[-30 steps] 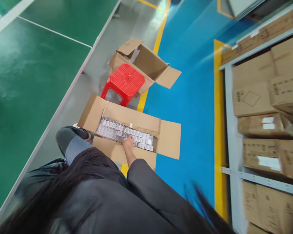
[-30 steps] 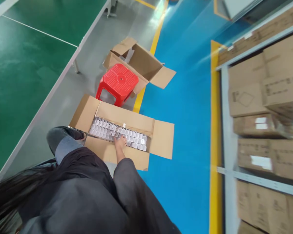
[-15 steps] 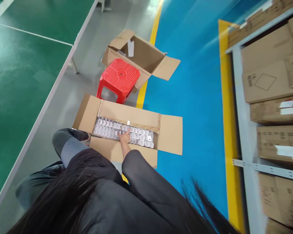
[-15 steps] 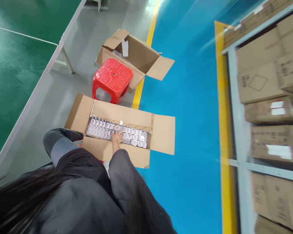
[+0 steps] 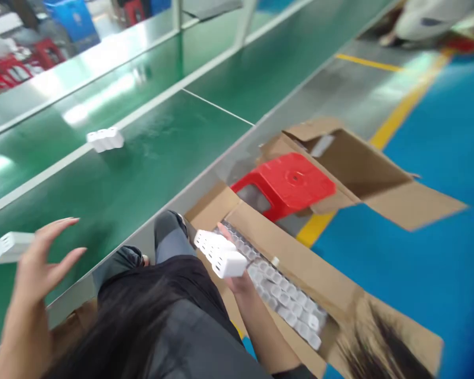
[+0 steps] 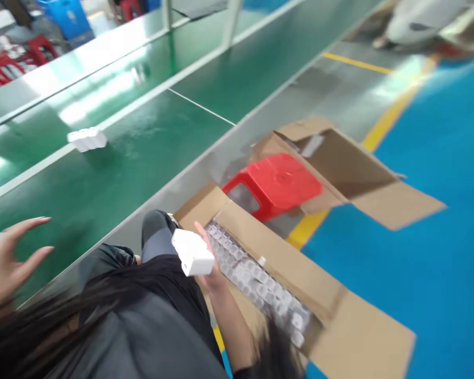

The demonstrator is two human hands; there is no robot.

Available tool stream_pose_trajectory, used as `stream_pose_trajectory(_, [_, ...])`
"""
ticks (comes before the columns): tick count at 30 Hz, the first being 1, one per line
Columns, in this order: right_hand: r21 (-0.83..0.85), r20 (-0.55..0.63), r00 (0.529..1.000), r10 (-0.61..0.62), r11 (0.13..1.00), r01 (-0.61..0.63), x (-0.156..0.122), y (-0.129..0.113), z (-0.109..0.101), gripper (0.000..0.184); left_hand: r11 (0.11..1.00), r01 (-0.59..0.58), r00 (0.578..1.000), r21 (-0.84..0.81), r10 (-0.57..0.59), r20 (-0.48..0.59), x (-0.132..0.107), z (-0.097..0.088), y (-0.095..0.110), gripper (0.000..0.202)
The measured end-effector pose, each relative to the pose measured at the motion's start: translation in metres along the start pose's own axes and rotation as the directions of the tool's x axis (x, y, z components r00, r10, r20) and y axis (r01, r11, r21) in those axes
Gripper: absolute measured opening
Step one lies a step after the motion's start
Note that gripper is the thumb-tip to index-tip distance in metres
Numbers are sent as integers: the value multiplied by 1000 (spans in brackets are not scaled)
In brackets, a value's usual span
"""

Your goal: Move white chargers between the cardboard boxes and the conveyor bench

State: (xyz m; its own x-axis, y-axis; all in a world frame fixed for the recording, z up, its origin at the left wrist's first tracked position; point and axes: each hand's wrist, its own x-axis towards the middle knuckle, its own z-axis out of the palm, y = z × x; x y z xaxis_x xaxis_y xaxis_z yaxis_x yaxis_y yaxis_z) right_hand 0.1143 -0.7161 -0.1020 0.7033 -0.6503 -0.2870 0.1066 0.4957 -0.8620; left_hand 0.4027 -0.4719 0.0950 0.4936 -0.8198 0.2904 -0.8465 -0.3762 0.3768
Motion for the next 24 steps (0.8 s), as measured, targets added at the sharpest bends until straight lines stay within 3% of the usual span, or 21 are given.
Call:
stream_pose_trajectory(2, [244,298,954,41,963,-117,17,-27,58,67,995,-49,998,-86,52,40,-9,14,4,65])
stream_pose_trajectory(4, [335,473,879,55,912,-238,30,-41,117,65,976,-163,984,-148,172,53,-8,29,14,77])
stream_pose_trajectory(7, [307,649,755,92,877,-370,43,-39,188,86,959,-258,966,-121,253,-57,-1,38,20,86])
stream_pose_trajectory(9, [264,689,709,150,859,-438,47,-28,219,84,964,-252,962,-88,240,-131,0,38,13,86])
stream_pose_trajectory(16, [146,733,632,249,851,-504,56,0,270,47,989,-132,945,-60,108,-308,-9,43,-35,75])
stream_pose_trajectory(20, [-106,750,525,402,856,-505,72,-13,281,44,985,29,971,-168,-67,-227,-13,34,-50,67])
stream_pose_trajectory(22, [-244,712,555,429,893,-377,84,-23,282,44,981,79,981,-175,-108,-162,-14,24,-59,62])
stream_pose_trajectory(24, [-305,679,647,347,935,-182,98,-33,281,41,989,116,990,-96,-123,-72,-14,16,-67,58])
